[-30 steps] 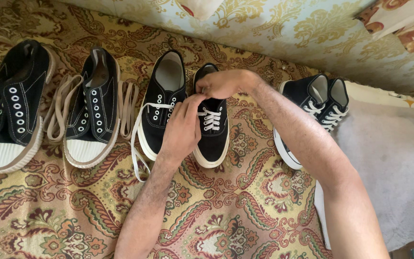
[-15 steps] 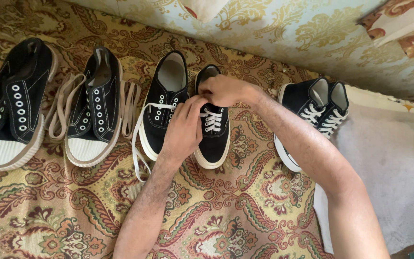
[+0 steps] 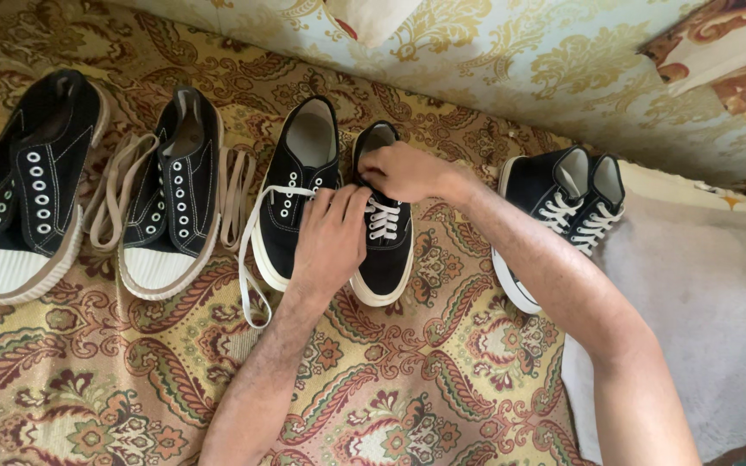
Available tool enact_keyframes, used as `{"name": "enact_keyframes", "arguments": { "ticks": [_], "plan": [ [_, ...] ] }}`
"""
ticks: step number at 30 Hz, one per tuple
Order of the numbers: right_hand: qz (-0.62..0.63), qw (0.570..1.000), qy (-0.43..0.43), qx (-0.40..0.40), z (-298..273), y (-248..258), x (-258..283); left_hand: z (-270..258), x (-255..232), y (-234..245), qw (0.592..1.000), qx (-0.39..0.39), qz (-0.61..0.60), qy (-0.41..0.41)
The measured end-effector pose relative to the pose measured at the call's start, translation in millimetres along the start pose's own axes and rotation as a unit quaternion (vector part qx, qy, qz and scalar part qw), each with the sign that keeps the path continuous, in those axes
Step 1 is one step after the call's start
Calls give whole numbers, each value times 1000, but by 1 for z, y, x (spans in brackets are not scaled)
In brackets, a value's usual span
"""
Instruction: The person threads white shoelaces through the eyelets of black canvas sneakers laid out on a bed, working one shoe at a time and pulling the laces to seat them through the eyelet rows.
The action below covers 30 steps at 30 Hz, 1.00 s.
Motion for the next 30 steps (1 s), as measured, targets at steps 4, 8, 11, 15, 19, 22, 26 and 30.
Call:
{"name": "enact_keyframes", "arguments": {
  "ticks": [4,8,11,15,19,22,26,30],
  "plan": [
    [1,998,25,-53,-14,19,10,-2,-1,0,996,8,93,9],
    [11,993,72,-97,-29,36,25,-1,-1,5,994,10,105,13],
    [11,989,94,-113,-43,46,35,-1,0,4,988,25,150,19],
    [-4,991,84,-109,-64,52,46,-4,7,4,983,37,177,33],
    [-11,991,72,-115,-85,57,56,-7,-3,9,973,-4,232,-12],
    [1,994,43,-99,-100,55,56,-7,-8,11,966,-8,257,-32],
    [6,991,52,-122,-119,59,63,-10,-22,22,961,-10,270,-60],
    [30,992,12,-125,-133,51,57,-16,-38,34,944,-5,316,-97]
  ]
}}
Point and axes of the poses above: each hand's wrist, its own z-axis towards the middle knuckle, its own y-axis out of the back of the hand, x = y × z, the point moved 10 cm from there along z, towards the middle knuckle, and after that the axes turned 11 degrees about -z, right-handed, at the moved point
